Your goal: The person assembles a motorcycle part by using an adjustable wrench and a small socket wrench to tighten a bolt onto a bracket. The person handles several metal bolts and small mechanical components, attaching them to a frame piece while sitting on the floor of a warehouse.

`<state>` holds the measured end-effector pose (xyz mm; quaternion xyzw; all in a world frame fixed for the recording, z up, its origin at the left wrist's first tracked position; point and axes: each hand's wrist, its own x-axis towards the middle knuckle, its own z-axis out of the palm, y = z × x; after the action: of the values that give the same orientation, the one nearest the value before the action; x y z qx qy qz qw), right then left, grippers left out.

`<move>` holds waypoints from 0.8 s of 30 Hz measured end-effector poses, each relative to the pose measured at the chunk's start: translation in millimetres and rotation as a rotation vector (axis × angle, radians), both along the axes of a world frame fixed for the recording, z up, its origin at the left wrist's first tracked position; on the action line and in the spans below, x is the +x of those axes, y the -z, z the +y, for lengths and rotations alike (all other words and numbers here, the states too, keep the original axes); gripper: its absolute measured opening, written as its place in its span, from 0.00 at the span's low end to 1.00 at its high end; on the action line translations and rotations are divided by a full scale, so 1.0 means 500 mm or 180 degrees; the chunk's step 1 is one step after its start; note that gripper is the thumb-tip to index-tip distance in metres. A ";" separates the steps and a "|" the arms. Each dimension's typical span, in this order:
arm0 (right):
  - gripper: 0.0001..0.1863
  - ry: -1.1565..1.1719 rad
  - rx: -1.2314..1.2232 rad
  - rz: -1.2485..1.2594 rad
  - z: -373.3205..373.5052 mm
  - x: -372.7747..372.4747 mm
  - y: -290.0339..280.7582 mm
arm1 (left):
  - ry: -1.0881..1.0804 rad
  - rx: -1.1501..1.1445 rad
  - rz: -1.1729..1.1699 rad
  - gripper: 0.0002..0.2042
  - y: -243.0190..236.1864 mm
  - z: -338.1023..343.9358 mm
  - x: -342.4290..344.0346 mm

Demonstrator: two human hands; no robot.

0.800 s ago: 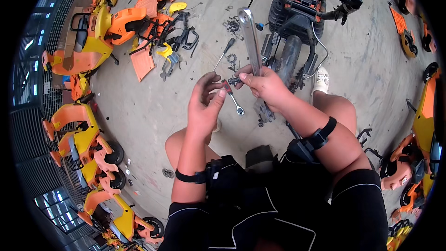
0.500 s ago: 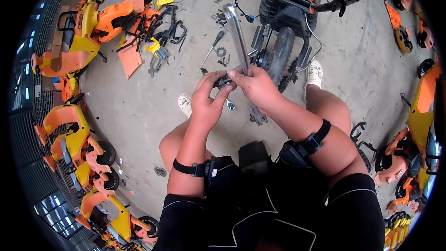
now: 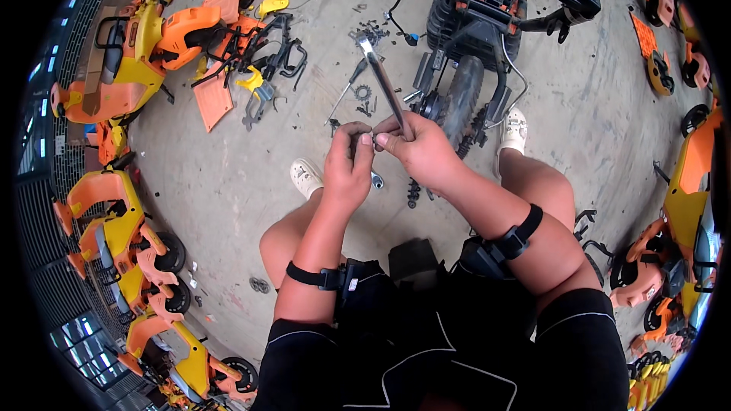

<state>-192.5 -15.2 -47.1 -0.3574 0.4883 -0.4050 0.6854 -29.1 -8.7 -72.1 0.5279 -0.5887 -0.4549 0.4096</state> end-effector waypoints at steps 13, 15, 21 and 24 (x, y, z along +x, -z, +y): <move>0.14 -0.0190 0.0213 -0.0208 0.012 0.001 0.038 | 0.0394 -0.0644 -0.1409 0.16 -0.014 0.005 0.011; 0.17 -0.0534 0.0249 0.0182 0.013 -0.007 0.029 | 0.0419 -0.0882 -0.1712 0.16 -0.025 0.003 0.017; 0.21 -0.1456 0.0239 0.0592 0.022 -0.036 -0.004 | 0.1000 -0.0666 -0.1406 0.11 -0.055 0.005 0.041; 0.20 -0.1575 -0.0034 0.0352 0.034 -0.048 0.010 | 0.1177 -0.0806 -0.1282 0.15 -0.041 0.014 0.044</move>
<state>-216.4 1.8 -52.3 -0.4912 0.4206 -0.2074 0.7340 -7.1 -1.5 -51.6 0.4361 -0.7963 -0.3309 0.2573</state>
